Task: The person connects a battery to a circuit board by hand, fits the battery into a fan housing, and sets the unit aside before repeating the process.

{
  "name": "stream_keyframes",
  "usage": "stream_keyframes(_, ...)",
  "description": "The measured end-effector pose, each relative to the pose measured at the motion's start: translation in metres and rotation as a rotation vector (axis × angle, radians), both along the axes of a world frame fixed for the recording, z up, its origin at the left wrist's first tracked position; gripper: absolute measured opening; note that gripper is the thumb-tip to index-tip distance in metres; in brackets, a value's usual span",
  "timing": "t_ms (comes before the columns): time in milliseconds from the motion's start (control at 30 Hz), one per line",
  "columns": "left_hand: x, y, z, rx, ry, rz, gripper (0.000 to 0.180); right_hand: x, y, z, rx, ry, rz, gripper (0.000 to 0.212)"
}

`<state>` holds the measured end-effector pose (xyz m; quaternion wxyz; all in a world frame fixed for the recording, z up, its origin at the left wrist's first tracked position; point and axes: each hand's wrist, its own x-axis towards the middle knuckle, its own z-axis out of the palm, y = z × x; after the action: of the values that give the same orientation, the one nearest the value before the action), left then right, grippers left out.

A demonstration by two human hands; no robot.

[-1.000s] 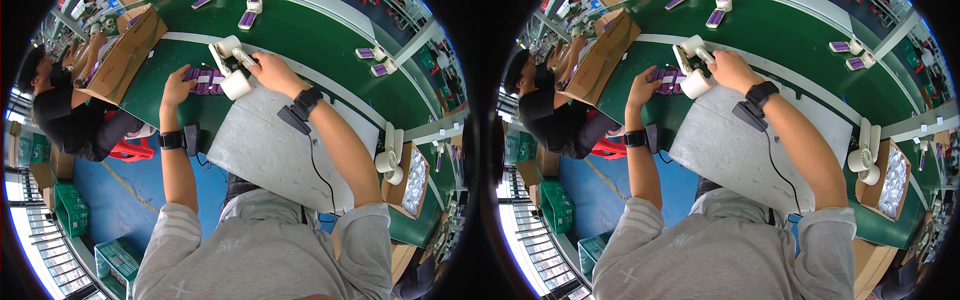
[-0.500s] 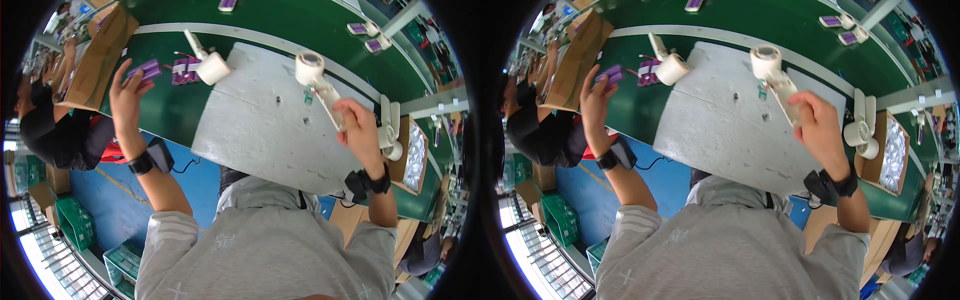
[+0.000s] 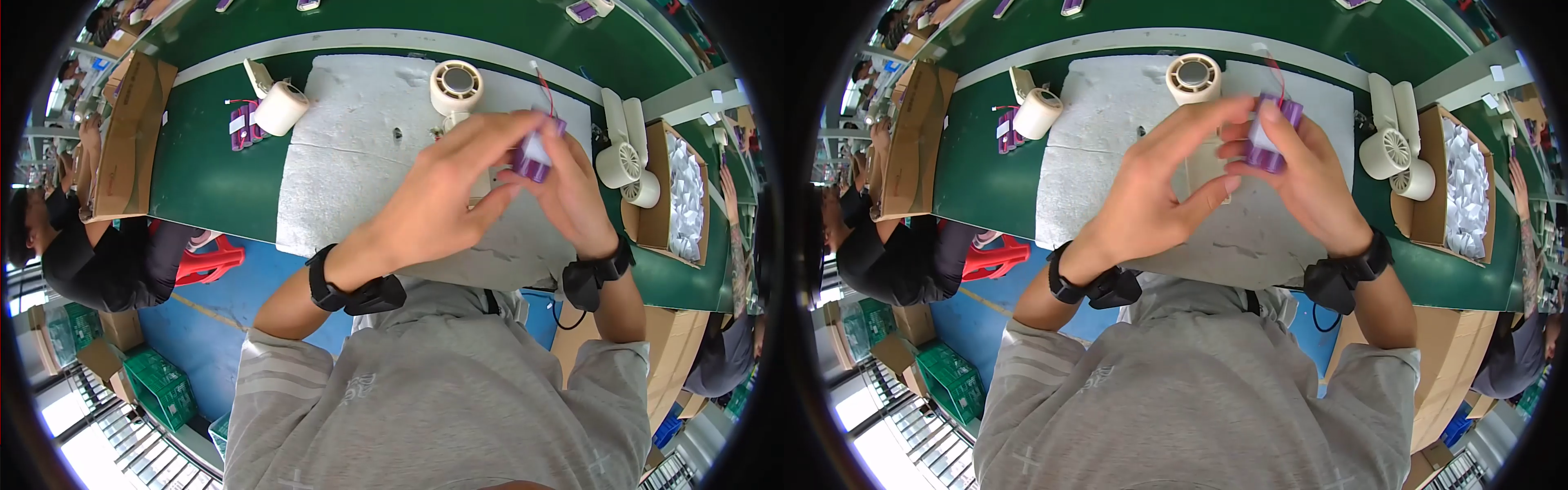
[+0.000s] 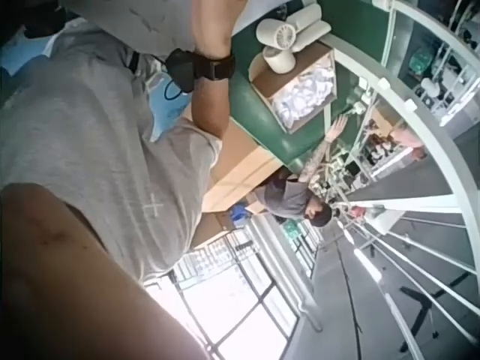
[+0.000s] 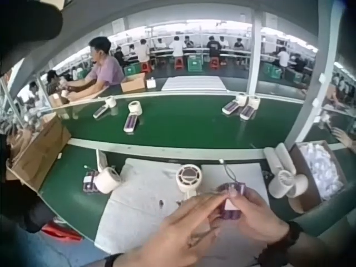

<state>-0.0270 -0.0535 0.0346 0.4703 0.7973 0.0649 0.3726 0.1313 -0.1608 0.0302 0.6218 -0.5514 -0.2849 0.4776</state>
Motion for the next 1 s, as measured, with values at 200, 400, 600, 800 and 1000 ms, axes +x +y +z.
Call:
stream_keyframes(200,-0.004,0.036,-0.036,0.134,0.368,0.139,0.051,0.033,-0.006,-0.005,-0.040,-0.176,0.028,0.023)
stream_keyframes(400,0.033,0.049,-0.036,-0.027,0.488,-0.095,0.044,0.017,0.019,-0.024,0.087,-0.967,0.011,0.020)
stream_keyframes(600,0.033,0.066,-0.054,-0.189,0.390,-0.320,0.029,0.015,0.023,-0.034,0.226,-1.192,-0.018,0.027)
stream_keyframes(800,0.031,0.067,-0.053,-0.187,0.348,-0.311,0.020,0.012,0.021,-0.032,0.166,-1.234,-0.054,0.025)
stream_keyframes(1000,0.031,0.066,-0.048,-0.218,0.445,-0.327,0.017,0.010,0.021,-0.033,0.163,-1.216,-0.020,0.024)
